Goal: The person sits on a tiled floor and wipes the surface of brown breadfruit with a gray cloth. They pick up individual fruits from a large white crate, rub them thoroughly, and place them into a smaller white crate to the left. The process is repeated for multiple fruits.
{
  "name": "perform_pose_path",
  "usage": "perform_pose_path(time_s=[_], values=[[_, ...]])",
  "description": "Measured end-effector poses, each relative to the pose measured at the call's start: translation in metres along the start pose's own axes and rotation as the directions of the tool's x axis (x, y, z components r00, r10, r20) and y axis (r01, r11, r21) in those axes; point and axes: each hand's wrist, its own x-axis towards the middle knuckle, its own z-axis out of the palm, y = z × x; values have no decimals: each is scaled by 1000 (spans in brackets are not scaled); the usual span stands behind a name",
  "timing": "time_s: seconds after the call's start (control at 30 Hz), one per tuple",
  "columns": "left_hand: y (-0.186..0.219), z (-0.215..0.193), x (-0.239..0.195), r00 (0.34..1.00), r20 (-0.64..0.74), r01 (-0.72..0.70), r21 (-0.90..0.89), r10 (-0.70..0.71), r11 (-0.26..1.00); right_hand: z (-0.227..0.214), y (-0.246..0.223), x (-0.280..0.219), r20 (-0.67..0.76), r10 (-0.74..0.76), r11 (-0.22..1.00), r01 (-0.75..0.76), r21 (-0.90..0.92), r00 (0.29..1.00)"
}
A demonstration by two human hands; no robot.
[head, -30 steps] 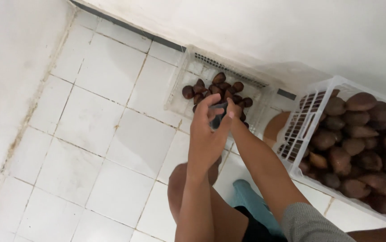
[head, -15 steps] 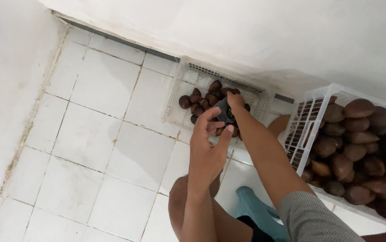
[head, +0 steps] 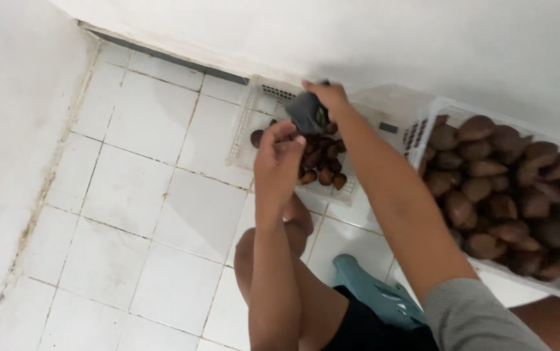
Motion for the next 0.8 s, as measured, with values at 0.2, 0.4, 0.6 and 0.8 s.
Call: perform_pose_path(time_s=[0.2, 0.4, 0.6, 0.8], values=[[-5, 9, -8, 987, -152, -52, -1, 51, 999, -79, -111, -135, 219, -376, 858, 428, -285, 900], [-7, 34, -30, 991, -120, -74, -60, 66, 995, -216, -87, -260, 251, -587, 630, 629, -455, 770], [-33, 70, -39, 976, 97, -197, -2, 197, 980, -369, 24, -280, -256, -611, 775, 632, -2, 749], [-98, 105, -16, 626, 369, -775, 192, 687, 603, -459, 95, -336, -534, -296, 510, 604, 612, 792]])
